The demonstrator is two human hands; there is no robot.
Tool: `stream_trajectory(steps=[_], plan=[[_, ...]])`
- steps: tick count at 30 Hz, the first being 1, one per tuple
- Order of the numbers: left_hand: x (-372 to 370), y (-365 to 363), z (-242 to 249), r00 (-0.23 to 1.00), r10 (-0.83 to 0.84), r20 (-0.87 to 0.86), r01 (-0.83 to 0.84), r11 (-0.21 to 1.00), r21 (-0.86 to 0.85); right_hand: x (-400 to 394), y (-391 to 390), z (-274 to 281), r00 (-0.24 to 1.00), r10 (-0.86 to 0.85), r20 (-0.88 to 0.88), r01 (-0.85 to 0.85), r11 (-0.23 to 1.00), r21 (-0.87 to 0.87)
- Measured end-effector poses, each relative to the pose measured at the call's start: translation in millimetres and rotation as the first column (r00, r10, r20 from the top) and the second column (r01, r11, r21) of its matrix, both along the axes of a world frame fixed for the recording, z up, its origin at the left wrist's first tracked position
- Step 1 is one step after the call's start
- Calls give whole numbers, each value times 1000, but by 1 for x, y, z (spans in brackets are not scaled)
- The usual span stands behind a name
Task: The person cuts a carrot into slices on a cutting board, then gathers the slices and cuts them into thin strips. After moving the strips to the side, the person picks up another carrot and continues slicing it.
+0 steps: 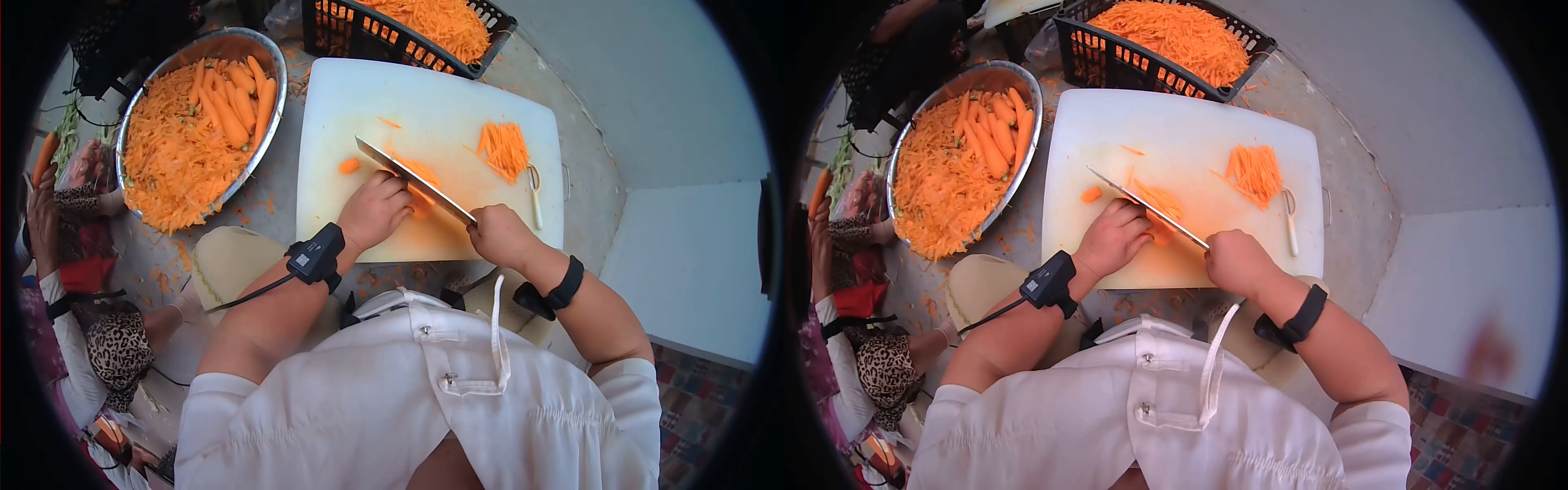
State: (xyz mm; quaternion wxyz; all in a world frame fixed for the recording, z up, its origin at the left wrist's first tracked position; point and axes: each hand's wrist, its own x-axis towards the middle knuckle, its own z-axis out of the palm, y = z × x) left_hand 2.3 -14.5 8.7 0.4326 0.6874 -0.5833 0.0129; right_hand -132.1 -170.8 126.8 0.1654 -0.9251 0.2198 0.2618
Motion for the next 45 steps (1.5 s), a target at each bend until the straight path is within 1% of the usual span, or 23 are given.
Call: stream_trajectory(steps=[1,4,8,11,12,13,14,16,17,19,20,22,25,27,29,31,32,34,35,37,41,43,45], plan=[[0,0,0,1000,-2,5,2,1000,3,-1,-1,3,998,26,-63,-27,999,-22],[0,-1,-1,1000,-4,5,4,1000,5,-3,0,3,997,-12,-81,11,1000,-9],[1,-1,4,1000,-16,-8,16,1000,7,2,3,-23,997,10,-71,-10,1000,-3],[1,-1,3,1000,-9,-6,9,1000,3,9,6,-38,999,-50,-15,50,999,-8],[2,0,3,1000,-13,-2,13,1000,5,7,6,-43,996,-75,46,74,997,17],[2,1,2,1000,-14,-17,15,999,32,6,5,-45,989,-97,107,94,995,39],[2,1,2,999,-13,-33,15,998,57,4,4,-46,989,-96,112,93,995,34],[1,2,1,999,-14,-32,16,998,54,2,3,-42,968,-204,148,192,977,95],[1,2,0,999,-11,-33,13,998,57,2,1,-38,968,-200,152,188,978,90],[1,2,0,1000,-9,-22,10,999,43,-1,0,-24,986,-126,108,118,990,77],[2,2,0,1000,-13,-6,13,999,32,-1,1,-17,986,-126,107,119,990,76],[1,1,-1,1000,-9,-4,10,1000,14,-3,3,-3,1000,5,-3,-5,999,47],[0,0,-2,1000,-6,-15,6,1000,4,-5,2,-3,998,-36,-58,39,998,51],[0,0,-2,1000,-8,-28,8,1000,16,-3,2,-10,997,-31,-64,34,998,48],[1,-1,0,1000,-13,4,13,1000,10,0,5,-22,997,-35,-64,38,998,46],[-1,-1,-1,1000,-17,-7,17,1000,11,8,6,-38,1000,-24,19,24,1000,17],[0,-1,-1,1000,-13,-20,13,1000,7,11,8,-44,999,-21,24,20,1000,16],[0,0,0,999,-21,-27,21,999,24,12,12,-50,978,-98,184,90,995,48],[0,0,1,999,-23,-37,24,999,36,11,12,-49,977,-97,189,91,995,42],[0,1,0,999,-17,-36,18,1000,21,9,11,-43,955,-203,215,177,975,134],[0,2,-1,1000,-13,-26,14,1000,25,3,7,-19,971,-191,144,172,976,136],[-1,2,-1,1000,-10,-27,11,1000,26,-2,6,-11,995,-80,51,74,990,121],[-1,3,-2,1000,-6,-28,7,1000,26,-4,6,-11,996,-88,19,85,990,108]])
